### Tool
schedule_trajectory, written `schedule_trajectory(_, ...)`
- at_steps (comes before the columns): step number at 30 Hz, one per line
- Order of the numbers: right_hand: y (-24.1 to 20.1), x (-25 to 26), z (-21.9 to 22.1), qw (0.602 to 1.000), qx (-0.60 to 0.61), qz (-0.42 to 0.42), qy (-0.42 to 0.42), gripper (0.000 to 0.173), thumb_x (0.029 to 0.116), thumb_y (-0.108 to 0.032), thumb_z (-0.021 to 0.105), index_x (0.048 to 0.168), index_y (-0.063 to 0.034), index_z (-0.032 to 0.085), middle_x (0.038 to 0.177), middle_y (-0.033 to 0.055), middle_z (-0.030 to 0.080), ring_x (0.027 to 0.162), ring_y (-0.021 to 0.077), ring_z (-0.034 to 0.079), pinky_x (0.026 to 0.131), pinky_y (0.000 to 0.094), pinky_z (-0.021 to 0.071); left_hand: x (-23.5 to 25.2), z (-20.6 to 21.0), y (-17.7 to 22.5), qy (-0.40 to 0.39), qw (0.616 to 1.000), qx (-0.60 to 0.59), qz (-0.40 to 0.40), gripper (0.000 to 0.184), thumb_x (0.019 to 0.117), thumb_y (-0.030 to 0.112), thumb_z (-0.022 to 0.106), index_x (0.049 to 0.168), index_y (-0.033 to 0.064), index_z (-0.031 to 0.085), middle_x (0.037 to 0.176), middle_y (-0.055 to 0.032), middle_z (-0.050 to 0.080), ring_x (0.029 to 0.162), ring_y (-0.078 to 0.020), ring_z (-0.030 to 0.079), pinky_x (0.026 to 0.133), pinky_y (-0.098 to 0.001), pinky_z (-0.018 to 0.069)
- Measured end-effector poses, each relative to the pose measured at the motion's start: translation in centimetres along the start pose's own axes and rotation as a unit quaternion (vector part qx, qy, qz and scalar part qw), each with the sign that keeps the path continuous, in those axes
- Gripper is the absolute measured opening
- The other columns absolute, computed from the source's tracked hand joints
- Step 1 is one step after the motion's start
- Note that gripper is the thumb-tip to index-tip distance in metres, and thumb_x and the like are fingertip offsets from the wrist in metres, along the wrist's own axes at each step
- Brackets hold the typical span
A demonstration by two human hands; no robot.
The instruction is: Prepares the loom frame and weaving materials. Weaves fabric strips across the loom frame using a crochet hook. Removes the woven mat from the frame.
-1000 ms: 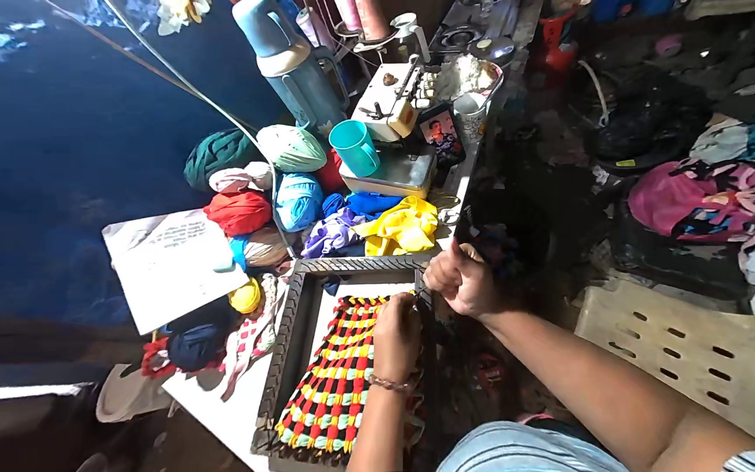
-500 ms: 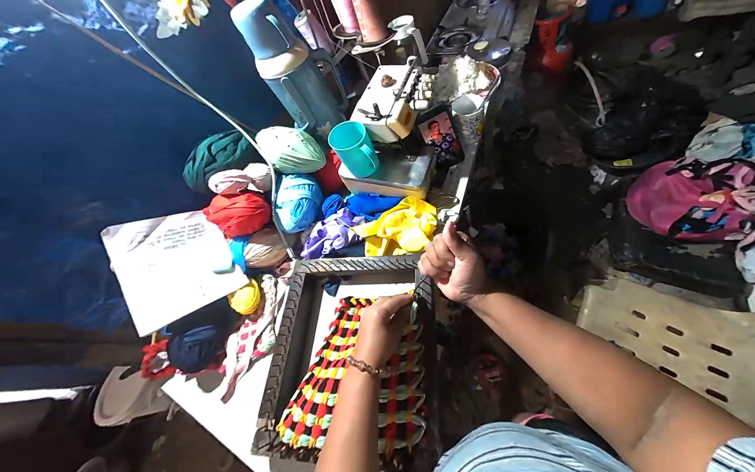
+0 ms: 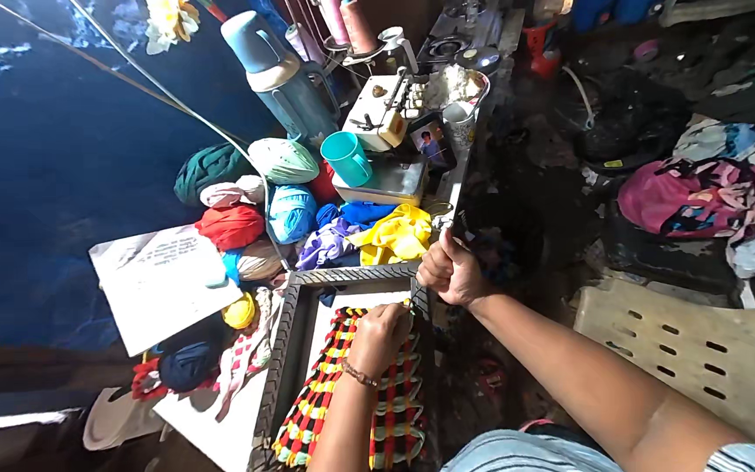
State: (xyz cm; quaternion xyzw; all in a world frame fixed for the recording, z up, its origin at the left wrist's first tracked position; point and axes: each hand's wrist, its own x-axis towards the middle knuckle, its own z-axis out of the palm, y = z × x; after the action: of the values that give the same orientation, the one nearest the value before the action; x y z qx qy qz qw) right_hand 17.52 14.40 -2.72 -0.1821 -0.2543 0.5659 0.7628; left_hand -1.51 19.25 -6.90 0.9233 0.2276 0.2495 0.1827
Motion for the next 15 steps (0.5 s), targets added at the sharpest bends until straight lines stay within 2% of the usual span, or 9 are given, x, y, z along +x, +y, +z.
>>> schedule_trajectory(2, -0.3, -0.2, 0.1, 1.000, -0.002, 0.011, 0.015, 0.058, 0.1060, -0.042, 0.046, 0.051, -0.0232, 0.044, 0.044, -0.0119, 0.036, 0.038, -0.0004, 0.037, 0.042, 0.0171, 0.0337, -0.5, 0.5, 0.2, 0.039, 0.999, -0.023, -0.024, 0.014, 0.0877, 0.008, 0.062, 0.087, -0.0005, 0.073, 0.081, -0.0112, 0.075, 0.072, -0.0190, 0.074, 0.070, -0.0317, 0.0614)
schedule_trajectory(4, -0.5, -0.3, 0.3, 0.999, -0.013, 0.024, 0.039, 0.059, 0.1076, -0.038, 0.042, 0.051, -0.0226, 0.042, 0.043, -0.0108, 0.035, 0.036, -0.0003, 0.036, 0.040, 0.0168, 0.0327, -0.8, 0.4, 0.9, 0.051, 0.992, -0.074, -0.084, 0.015, 0.0892, 0.007, 0.062, 0.089, -0.0028, 0.074, 0.081, -0.0112, 0.075, 0.069, -0.0129, 0.072, 0.067, -0.0256, 0.0592)
schedule_trajectory(7, -0.6, -0.1, 0.7, 0.996, -0.053, 0.039, 0.057, 0.058, 0.1086, -0.032, 0.037, 0.051, -0.0224, 0.038, 0.043, -0.0107, 0.032, 0.036, -0.0004, 0.032, 0.040, 0.0170, 0.0305, -0.4, -0.8, 1.6, -0.004, 0.955, -0.183, -0.235, 0.018, 0.0951, 0.013, 0.061, 0.093, 0.0002, 0.073, 0.081, -0.0030, 0.073, 0.072, -0.0009, 0.067, 0.069, -0.0187, 0.0551)
schedule_trajectory(10, -0.9, 0.5, 1.6, 0.989, -0.115, 0.068, 0.064, 0.053, 0.1070, -0.025, 0.037, 0.054, -0.0237, 0.037, 0.045, -0.0121, 0.030, 0.039, -0.0005, 0.030, 0.042, 0.0180, 0.0280, 0.3, -1.8, 1.5, -0.049, 0.909, -0.254, -0.325, 0.013, 0.0957, 0.014, 0.063, 0.094, 0.0037, 0.071, 0.079, 0.0023, 0.071, 0.069, -0.0002, 0.065, 0.068, -0.0200, 0.0551)
schedule_trajectory(12, -1.0, 0.9, 2.0, 0.981, -0.169, 0.080, 0.049, 0.047, 0.1058, -0.023, 0.042, 0.059, -0.0213, 0.041, 0.047, -0.0113, 0.032, 0.041, -0.0001, 0.032, 0.044, 0.0182, 0.0302, 0.4, -1.9, 1.4, -0.051, 0.908, -0.258, -0.327, 0.012, 0.0950, 0.014, 0.063, 0.093, 0.0044, 0.071, 0.079, 0.0023, 0.071, 0.069, -0.0006, 0.066, 0.067, -0.0205, 0.0558)
schedule_trajectory(15, -1.3, 1.2, 3.0, 0.954, -0.278, 0.106, 0.027, 0.028, 0.1043, -0.019, 0.051, 0.076, -0.0139, 0.047, 0.054, -0.0087, 0.037, 0.046, 0.0007, 0.038, 0.049, 0.0177, 0.0347, 0.1, -1.7, 1.6, -0.038, 0.939, -0.216, -0.265, 0.015, 0.0945, 0.013, 0.062, 0.095, 0.0018, 0.072, 0.085, -0.0012, 0.074, 0.075, 0.0006, 0.068, 0.071, -0.0178, 0.0562)
